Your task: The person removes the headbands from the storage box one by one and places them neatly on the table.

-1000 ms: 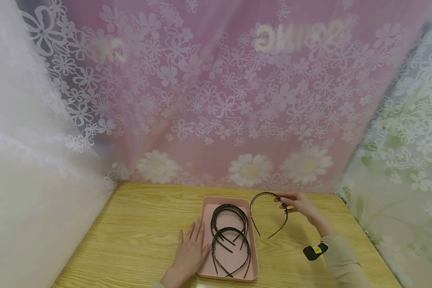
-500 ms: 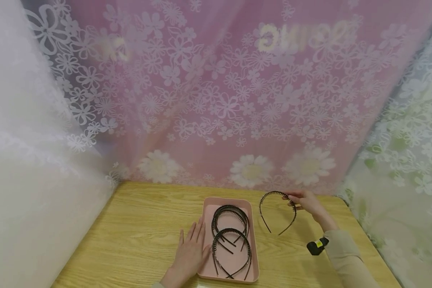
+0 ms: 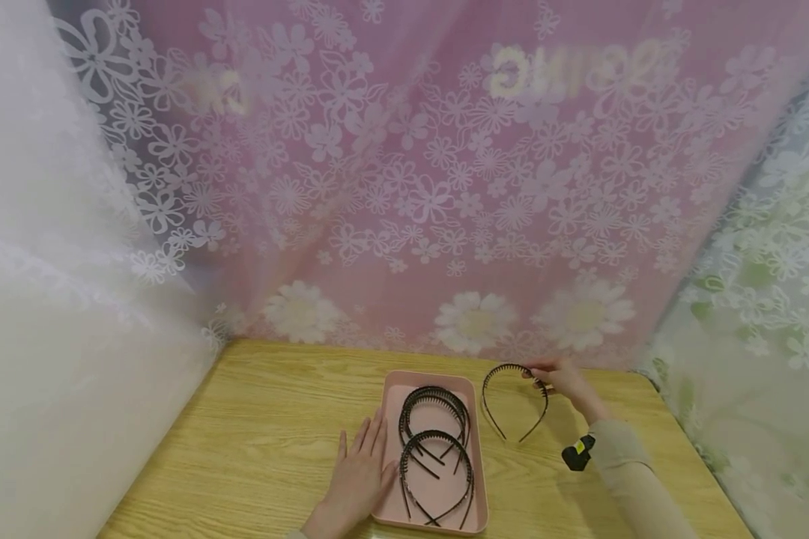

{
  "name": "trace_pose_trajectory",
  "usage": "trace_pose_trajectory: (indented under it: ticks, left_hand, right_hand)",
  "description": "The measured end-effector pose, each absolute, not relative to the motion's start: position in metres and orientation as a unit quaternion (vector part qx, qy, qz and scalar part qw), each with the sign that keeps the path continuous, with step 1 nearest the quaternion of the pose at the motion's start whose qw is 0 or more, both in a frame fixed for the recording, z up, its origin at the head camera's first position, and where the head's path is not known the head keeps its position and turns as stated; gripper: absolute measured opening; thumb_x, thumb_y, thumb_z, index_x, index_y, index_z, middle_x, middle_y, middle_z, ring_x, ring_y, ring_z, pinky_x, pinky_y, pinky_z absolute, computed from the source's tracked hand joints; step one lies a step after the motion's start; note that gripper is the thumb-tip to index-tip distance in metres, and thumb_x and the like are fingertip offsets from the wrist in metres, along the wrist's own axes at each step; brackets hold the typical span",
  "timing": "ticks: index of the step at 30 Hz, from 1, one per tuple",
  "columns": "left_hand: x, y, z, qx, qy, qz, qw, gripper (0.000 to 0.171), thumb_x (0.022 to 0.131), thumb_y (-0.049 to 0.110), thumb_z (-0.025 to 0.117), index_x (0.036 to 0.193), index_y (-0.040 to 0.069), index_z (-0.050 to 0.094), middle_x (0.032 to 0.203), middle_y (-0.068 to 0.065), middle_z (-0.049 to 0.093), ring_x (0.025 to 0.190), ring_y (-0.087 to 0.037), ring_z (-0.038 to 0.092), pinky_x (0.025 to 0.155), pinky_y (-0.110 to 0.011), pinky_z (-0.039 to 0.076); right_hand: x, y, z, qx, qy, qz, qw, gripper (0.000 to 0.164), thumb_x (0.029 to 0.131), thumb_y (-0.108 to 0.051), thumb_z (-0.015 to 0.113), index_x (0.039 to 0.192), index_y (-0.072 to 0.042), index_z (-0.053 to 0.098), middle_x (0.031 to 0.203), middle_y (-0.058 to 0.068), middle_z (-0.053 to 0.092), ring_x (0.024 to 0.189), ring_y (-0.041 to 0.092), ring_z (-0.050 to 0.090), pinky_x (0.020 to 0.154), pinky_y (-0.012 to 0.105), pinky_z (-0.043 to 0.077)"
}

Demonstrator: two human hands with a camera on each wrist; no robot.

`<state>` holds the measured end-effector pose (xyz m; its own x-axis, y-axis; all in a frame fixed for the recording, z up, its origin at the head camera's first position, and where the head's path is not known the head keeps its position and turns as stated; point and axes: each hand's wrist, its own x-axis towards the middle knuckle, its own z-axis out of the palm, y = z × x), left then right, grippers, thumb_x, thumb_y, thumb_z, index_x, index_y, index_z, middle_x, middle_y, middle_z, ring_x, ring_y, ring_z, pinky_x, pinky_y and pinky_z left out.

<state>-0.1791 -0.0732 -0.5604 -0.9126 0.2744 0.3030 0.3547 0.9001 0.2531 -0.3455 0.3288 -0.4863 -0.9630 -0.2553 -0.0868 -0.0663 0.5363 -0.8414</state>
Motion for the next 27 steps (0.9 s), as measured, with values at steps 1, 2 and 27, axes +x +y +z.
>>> trace_pose_trajectory:
  ticks: [1, 2, 27]
  left_hand:
    - [-0.179, -0.073, -0.56, -0.162, -0.967, -0.152, 0.127, 0.067, 0.1, 0.037, 0.059, 0.153, -0.002, 0.041, 0.162, -0.016, 0.033, 0.144, -0.039, 0.039, 0.111, -0.071, 0.029]
    - [-0.179, -0.073, -0.56, -0.161, -0.968, -0.148, 0.124, 0.068, 0.101, 0.038, 0.059, 0.153, -0.001, 0.04, 0.163, -0.016, 0.033, 0.144, -0.038, 0.039, 0.112, -0.071, 0.029]
    - [-0.18, -0.073, -0.561, -0.155, -0.972, -0.139, 0.11, 0.068, 0.101, 0.035, 0.059, 0.155, 0.0, 0.038, 0.164, -0.014, 0.03, 0.147, -0.036, 0.036, 0.114, -0.069, 0.028]
  right_hand:
    - [-0.346, 0.329, -0.488, -0.092, 0.87, -0.473, 0.101, 0.036, 0.105, -0.004, 0.051, 0.137, 0.013, 0.055, 0.121, 0.03, 0.067, 0.085, 0.023, 0.069, 0.079, 0.052, 0.058]
    - [-0.346, 0.329, -0.49, -0.095, 0.87, -0.473, 0.102, 0.036, 0.105, -0.003, 0.051, 0.136, 0.013, 0.055, 0.121, 0.031, 0.067, 0.086, 0.026, 0.069, 0.078, 0.053, 0.058]
    - [-0.349, 0.334, -0.535, -0.133, 0.909, -0.384, 0.09, 0.033, 0.098, 0.002, 0.058, 0.13, 0.009, 0.064, 0.124, 0.031, 0.064, 0.105, 0.039, 0.066, 0.073, 0.037, 0.057]
